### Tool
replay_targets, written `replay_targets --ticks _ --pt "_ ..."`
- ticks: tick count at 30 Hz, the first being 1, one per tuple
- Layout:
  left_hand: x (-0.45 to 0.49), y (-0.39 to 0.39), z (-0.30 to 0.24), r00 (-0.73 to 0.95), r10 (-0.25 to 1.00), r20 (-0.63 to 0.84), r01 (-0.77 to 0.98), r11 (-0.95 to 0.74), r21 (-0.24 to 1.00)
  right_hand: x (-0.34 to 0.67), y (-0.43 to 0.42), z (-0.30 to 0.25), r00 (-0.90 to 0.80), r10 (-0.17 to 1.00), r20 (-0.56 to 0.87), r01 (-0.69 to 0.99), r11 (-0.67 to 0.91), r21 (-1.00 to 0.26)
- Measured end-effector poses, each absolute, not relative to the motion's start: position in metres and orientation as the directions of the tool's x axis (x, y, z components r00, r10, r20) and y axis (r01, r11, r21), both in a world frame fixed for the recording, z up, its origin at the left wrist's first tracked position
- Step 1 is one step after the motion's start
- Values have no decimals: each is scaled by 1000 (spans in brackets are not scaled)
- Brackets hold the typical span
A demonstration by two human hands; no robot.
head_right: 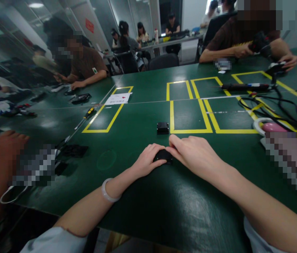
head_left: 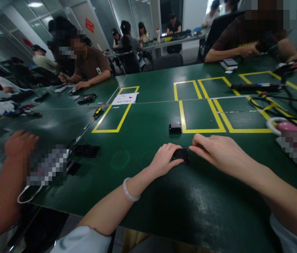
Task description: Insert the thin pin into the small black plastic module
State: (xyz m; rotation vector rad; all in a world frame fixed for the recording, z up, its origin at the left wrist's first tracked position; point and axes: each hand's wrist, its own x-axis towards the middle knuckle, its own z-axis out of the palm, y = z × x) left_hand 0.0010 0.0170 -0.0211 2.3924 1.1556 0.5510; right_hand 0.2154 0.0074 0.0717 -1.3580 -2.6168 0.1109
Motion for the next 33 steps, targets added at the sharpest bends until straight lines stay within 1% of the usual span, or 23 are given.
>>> replay_targets --ticks 10,18,22,25,29,33 --pt "1 17 -19 582 799 154 634 -563 530 219 5 76 -572 809 135 784 587 -203" --pt "1 18 -22 572 806 152 644 -556 525 215 7 74 -524 847 95 830 532 -165" --pt "1 18 -22 569 808 155 641 -553 532 217 7 72 -560 821 112 792 570 -218" --pt "1 17 -20 573 807 145 640 -550 536 219 7 75 -585 800 134 767 600 -227" --pt "1 17 -19 576 805 142 638 -552 537 217 6 77 -566 813 135 791 582 -190" --pt "1 18 -20 577 803 151 637 -558 532 215 6 76 -544 833 101 830 552 -82"
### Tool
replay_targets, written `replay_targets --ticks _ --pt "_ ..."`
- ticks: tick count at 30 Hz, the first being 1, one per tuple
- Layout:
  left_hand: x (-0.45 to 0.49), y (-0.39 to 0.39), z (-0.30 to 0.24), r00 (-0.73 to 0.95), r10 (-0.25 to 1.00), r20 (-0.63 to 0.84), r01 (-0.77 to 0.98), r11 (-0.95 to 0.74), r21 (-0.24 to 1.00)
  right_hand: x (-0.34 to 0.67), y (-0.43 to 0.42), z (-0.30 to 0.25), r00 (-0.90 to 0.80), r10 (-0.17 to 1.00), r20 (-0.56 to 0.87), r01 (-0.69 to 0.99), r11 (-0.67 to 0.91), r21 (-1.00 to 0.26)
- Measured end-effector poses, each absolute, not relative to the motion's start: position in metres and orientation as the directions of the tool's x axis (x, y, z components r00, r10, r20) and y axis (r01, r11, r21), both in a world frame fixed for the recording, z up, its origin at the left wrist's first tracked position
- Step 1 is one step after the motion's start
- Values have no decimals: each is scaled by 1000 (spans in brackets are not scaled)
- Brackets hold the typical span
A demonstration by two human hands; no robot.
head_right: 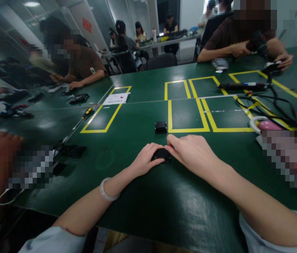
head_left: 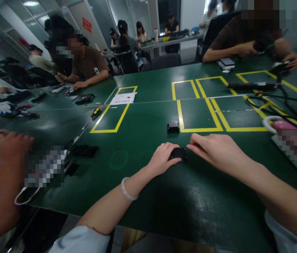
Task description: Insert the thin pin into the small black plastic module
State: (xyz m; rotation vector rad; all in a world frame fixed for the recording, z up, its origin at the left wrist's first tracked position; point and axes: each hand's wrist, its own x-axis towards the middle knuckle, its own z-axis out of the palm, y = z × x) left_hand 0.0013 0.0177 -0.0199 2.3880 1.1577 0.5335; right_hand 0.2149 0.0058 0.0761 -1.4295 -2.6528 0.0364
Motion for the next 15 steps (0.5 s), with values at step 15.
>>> replay_targets --ticks 15 --pt "2 17 -21 574 807 142 640 -550 537 216 4 76 -582 805 115 802 591 -86"
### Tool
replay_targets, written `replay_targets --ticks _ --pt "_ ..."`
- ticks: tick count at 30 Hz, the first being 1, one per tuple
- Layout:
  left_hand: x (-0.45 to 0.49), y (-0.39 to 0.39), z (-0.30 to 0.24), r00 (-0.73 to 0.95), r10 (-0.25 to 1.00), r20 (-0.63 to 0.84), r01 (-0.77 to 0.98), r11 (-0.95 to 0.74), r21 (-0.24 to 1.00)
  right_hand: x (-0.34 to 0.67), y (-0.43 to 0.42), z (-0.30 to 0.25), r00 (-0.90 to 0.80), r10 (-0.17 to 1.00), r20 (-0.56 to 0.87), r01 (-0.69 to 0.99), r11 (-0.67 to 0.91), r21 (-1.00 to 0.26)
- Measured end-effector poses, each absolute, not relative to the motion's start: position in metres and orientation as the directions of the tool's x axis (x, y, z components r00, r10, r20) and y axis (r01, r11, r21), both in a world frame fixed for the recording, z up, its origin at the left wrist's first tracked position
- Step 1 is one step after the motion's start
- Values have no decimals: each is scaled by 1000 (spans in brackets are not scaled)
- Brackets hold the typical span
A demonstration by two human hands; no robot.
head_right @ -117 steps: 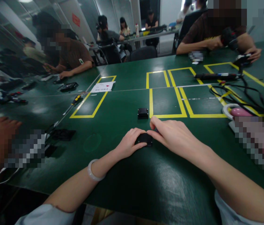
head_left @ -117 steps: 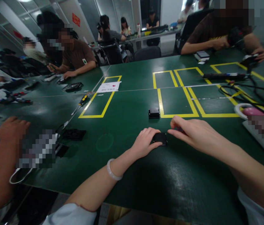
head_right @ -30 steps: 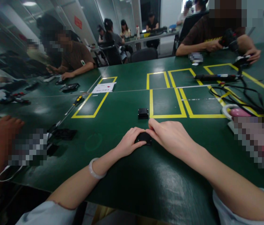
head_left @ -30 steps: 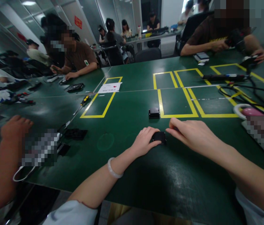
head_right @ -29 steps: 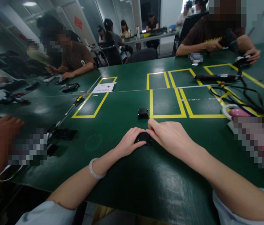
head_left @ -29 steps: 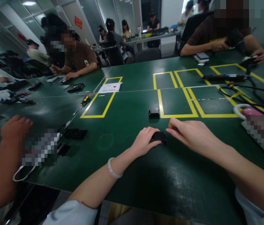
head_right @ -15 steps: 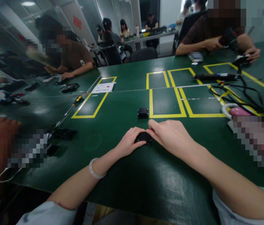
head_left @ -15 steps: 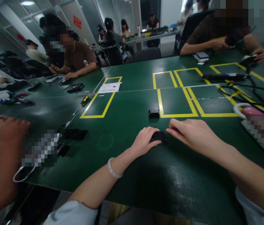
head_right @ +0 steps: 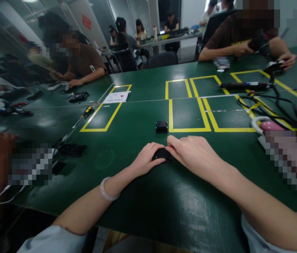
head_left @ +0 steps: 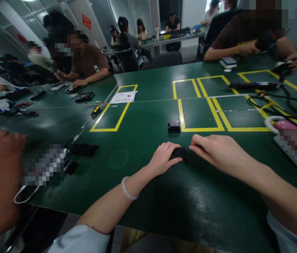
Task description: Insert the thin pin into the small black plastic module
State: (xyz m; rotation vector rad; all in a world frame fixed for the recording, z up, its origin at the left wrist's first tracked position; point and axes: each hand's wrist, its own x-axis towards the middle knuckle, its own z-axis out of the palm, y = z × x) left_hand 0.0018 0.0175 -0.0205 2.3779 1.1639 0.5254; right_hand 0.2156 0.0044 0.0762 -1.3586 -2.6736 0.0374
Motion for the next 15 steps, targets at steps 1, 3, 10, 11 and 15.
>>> replay_targets --ticks 1,3,10,11,15 --pt "2 17 -20 573 807 140 640 -548 538 216 4 76 -586 801 125 796 598 -98" --pt "2 17 -20 573 808 137 641 -546 539 218 4 76 -602 784 149 774 619 -134" --pt "2 17 -20 571 807 148 637 -550 541 215 4 75 -558 819 134 812 572 -115" --pt "2 17 -20 572 807 147 637 -550 541 215 4 75 -552 824 125 818 565 -106" --pt "2 18 -20 578 805 137 635 -549 543 216 5 75 -588 796 143 779 605 -165"
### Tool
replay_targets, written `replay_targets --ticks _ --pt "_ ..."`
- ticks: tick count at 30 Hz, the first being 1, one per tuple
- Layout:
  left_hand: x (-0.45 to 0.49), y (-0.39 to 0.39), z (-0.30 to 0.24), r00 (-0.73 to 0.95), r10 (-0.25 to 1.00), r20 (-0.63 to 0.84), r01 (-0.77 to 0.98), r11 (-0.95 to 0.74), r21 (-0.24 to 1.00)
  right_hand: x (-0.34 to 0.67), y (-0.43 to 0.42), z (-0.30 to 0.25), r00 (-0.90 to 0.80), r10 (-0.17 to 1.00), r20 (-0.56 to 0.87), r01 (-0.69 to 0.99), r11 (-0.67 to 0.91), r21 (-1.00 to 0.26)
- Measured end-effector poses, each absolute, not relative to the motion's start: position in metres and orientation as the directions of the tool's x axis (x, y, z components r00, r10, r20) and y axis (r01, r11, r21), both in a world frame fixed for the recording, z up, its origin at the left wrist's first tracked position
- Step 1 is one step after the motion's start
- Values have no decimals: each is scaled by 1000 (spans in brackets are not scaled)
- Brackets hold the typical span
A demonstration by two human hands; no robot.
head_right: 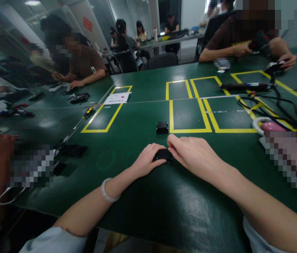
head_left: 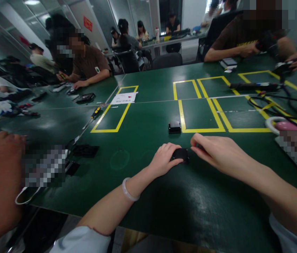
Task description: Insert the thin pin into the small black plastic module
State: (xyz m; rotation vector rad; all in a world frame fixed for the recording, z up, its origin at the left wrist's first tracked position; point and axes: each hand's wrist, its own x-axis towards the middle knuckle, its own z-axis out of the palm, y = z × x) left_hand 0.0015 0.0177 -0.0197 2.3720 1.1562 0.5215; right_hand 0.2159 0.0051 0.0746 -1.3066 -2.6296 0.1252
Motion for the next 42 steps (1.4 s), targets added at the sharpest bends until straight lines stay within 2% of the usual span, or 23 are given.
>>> replay_targets --ticks 4,10,16,25,33,42 --pt "1 18 -19 580 804 133 636 -549 543 217 4 77 -606 778 166 749 629 -209" --pt "1 17 -21 576 803 152 632 -555 540 216 5 73 -580 803 133 789 595 -151" --pt "2 17 -20 576 803 154 635 -558 534 219 4 75 -594 791 147 759 611 -223" --pt "2 17 -21 577 801 159 635 -563 529 219 8 73 -562 814 150 787 581 -206" --pt "2 17 -21 578 800 162 640 -568 518 221 7 75 -588 795 152 755 606 -251" --pt "1 17 -22 575 801 167 631 -564 532 220 10 72 -572 806 152 775 591 -221"
